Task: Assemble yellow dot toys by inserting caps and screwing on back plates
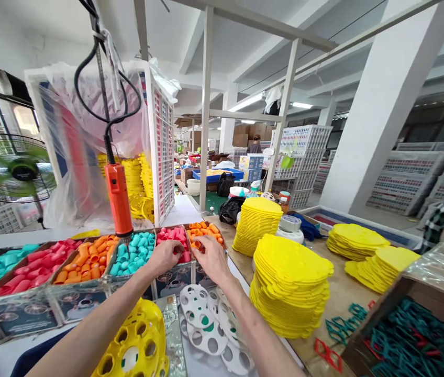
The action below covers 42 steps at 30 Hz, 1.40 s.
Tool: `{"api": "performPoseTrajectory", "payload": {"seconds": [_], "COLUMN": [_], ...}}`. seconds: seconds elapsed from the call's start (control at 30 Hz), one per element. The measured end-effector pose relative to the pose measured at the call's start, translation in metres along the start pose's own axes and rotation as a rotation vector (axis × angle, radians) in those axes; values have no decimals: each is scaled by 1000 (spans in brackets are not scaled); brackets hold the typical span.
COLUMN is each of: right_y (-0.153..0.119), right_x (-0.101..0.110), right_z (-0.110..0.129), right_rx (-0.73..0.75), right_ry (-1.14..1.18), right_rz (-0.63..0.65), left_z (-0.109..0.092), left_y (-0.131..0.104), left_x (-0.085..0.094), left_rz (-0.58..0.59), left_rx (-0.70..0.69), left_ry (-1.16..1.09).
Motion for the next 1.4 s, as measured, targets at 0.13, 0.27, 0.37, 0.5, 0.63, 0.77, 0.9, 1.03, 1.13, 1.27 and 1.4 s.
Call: {"api": "performPoseTrajectory", "payload": {"seconds": [0.13, 0.27, 0.37, 0.5, 0.63, 0.77, 0.9, 1.03, 1.13, 1.27, 1.4], "right_y": [-6, -12, -18, -27, -34, -38, -41, -49, -66, -99, -123], "right_x": [13, 27, 40, 58, 71, 75, 78, 76, 64, 37, 8], "right_z": [19, 35, 43, 46, 47, 52, 58, 63, 69, 80, 99], "right_rx": [-9, -24, -52, -114, -138, -99, -50, -38, -59, -99, -67], "right_ry": [48, 110, 156, 237, 272, 249, 208, 208, 237, 259, 229], "right_rz": [-36, -63, -82, -104, -178, -212, -227, -185, -81, 52, 127], "left_z": [5, 10, 12, 9, 5, 3, 0, -11, -24, -30, -2], "left_y": [3, 9, 11, 9, 3, 1, 2, -10, -42, -110, -183], "left_x": [1, -3, -6, -5, -2, 1, 13, 39, 66, 109, 147], "left_rz": [-37, -23, -12, -32, -51, -82, -198, -347, -416, -458, -548], "left_rx": [29, 67, 94, 95, 72, 43, 46, 52, 29, 44, 220], "left_ry": [30, 73, 103, 120, 114, 68, -6, -109, -193, -270, -378]}}
Point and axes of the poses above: each hand's wrist, its own y-axis towards the middle knuckle, its own x-axis out of the back of the hand, z = x × y, the point moved 8 cm from there along y, towards the middle knuckle, and after that the axes turned 14 degrees about -z, right-handed, at the moved point
